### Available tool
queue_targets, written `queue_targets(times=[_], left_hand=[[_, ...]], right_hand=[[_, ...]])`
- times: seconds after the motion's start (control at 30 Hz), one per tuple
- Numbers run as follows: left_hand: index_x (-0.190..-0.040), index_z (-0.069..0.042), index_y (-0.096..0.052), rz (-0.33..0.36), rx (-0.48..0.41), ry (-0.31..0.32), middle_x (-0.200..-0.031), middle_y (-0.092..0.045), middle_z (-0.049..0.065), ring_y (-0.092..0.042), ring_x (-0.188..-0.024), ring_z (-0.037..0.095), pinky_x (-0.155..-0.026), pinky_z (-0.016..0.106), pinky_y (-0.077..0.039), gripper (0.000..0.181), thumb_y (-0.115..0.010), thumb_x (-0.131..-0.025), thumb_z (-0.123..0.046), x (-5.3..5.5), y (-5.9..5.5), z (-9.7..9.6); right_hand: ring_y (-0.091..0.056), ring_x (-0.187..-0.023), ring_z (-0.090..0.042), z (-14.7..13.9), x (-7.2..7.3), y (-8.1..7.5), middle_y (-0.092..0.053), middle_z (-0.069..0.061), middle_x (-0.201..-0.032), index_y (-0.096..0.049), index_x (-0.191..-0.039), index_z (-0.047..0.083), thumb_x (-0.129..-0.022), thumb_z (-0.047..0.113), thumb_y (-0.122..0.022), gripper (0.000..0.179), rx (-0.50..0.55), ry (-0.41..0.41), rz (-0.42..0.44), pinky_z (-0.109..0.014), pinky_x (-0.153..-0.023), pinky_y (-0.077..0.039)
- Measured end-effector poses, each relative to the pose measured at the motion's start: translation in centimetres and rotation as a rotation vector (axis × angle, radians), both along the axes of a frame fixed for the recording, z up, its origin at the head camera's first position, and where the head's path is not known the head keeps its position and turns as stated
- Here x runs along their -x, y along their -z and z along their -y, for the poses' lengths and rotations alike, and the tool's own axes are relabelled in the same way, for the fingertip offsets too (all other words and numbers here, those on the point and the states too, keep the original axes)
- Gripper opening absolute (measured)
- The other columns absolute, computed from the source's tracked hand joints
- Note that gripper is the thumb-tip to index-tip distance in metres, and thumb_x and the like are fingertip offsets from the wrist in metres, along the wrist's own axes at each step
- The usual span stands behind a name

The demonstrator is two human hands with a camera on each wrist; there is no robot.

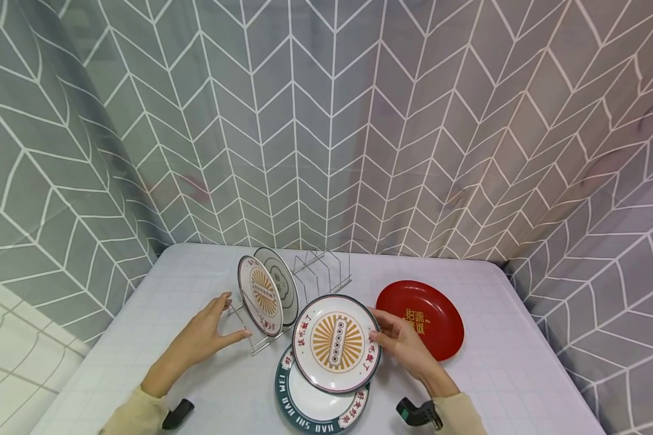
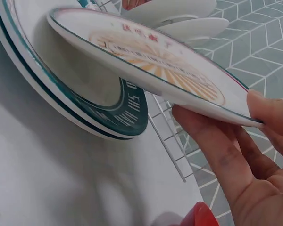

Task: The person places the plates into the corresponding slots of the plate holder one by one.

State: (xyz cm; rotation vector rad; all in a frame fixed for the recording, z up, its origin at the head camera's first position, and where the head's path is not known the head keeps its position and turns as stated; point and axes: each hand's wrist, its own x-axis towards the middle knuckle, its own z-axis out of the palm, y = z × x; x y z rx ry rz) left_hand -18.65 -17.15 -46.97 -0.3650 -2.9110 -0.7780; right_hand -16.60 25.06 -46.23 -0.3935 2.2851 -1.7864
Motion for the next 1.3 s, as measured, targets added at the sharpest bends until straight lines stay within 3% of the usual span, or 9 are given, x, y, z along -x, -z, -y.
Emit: queue_targets(times=[0.13,0.2,0.3,0.43,0.7,1.0,1.13,1.3], left_hand=[[-0.148,0.008,-0.029,0.002,-0.001,0.000,-0.142,-0.046,0.032,-0.051,-0.128,0.045,-0.103,0.055,-0.046,0.110,-0.071,-0.076,-0.065,0.0,0.0,0.1],[-0.148,0.007,-0.029,0.001,-0.001,0.001,-0.142,-0.046,0.031,-0.052,-0.127,0.045,-0.103,0.055,-0.047,0.111,-0.071,-0.076,-0.066,0.0,0.0,0.1],[-0.148,0.008,-0.029,-0.005,0.005,0.002,-0.142,-0.046,0.032,-0.052,-0.127,0.046,-0.103,0.055,-0.047,0.110,-0.071,-0.077,-0.066,-0.1,0.0,0.1],[-0.148,0.009,-0.029,-0.001,0.004,-0.002,-0.143,-0.045,0.032,-0.051,-0.128,0.046,-0.103,0.056,-0.046,0.110,-0.071,-0.077,-0.065,0.0,0.0,0.2],[-0.148,0.009,-0.028,0.020,0.008,-0.007,-0.144,-0.044,0.032,-0.050,-0.129,0.046,-0.104,0.055,-0.046,0.111,-0.071,-0.077,-0.065,0.0,-0.1,0.1],[-0.148,0.008,-0.029,-0.011,0.007,0.002,-0.143,-0.045,0.032,-0.051,-0.128,0.045,-0.103,0.054,-0.047,0.112,-0.069,-0.077,-0.069,0.2,0.0,0.3],[-0.148,0.009,-0.029,-0.007,0.003,0.001,-0.143,-0.045,0.033,-0.051,-0.128,0.046,-0.103,0.055,-0.047,0.112,-0.070,-0.076,-0.067,0.1,0.0,0.4],[-0.148,0.009,-0.029,0.004,-0.003,0.005,-0.144,-0.044,0.033,-0.050,-0.129,0.046,-0.104,0.055,-0.046,0.111,-0.073,-0.076,-0.063,0.1,0.0,0.2]], right_hand=[[-0.060,-0.095,-0.007,-0.1,0.0,-0.5,-0.057,-0.018,-0.132,-0.044,-0.144,-0.001,-0.095,0.011,-0.063,0.054,0.001,0.055,-0.015,-0.021,-0.067,-0.054],[-0.061,-0.091,-0.008,-0.2,0.0,-1.0,-0.061,-0.008,-0.126,-0.045,-0.144,-0.001,-0.095,0.011,-0.063,0.054,0.002,0.080,-0.031,-0.023,-0.064,-0.056],[-0.064,-0.088,-0.009,-0.5,0.1,-1.8,-0.065,0.007,-0.116,-0.045,-0.143,-0.002,-0.095,0.013,-0.063,0.053,0.006,0.123,-0.071,-0.025,-0.067,-0.060],[-0.065,-0.090,-0.008,-0.7,0.3,-2.9,-0.064,0.014,-0.113,-0.044,-0.144,-0.003,-0.096,0.013,-0.061,0.053,0.023,0.159,-0.106,-0.025,-0.072,-0.061],[-0.066,-0.093,-0.007,-0.2,0.5,-4.2,-0.061,0.009,-0.116,-0.043,-0.146,0.001,-0.096,0.015,-0.063,0.055,0.032,0.221,-0.069,-0.027,-0.077,-0.061],[-0.061,-0.084,-0.006,1.4,2.3,-7.3,-0.063,0.011,-0.106,-0.045,-0.145,0.002,-0.096,0.014,-0.062,0.053,-0.005,0.264,-0.148,-0.021,-0.068,-0.059],[-0.061,-0.083,-0.008,2.9,3.7,-8.8,-0.061,-0.003,-0.105,-0.047,-0.145,0.006,-0.096,0.014,-0.063,0.052,-0.022,0.269,-0.164,-0.023,-0.071,-0.060],[-0.061,-0.081,-0.009,5.2,5.1,-9.7,-0.056,-0.020,-0.111,-0.047,-0.145,0.005,-0.096,0.006,-0.061,0.052,0.015,0.283,-0.145,-0.024,-0.070,-0.061]])
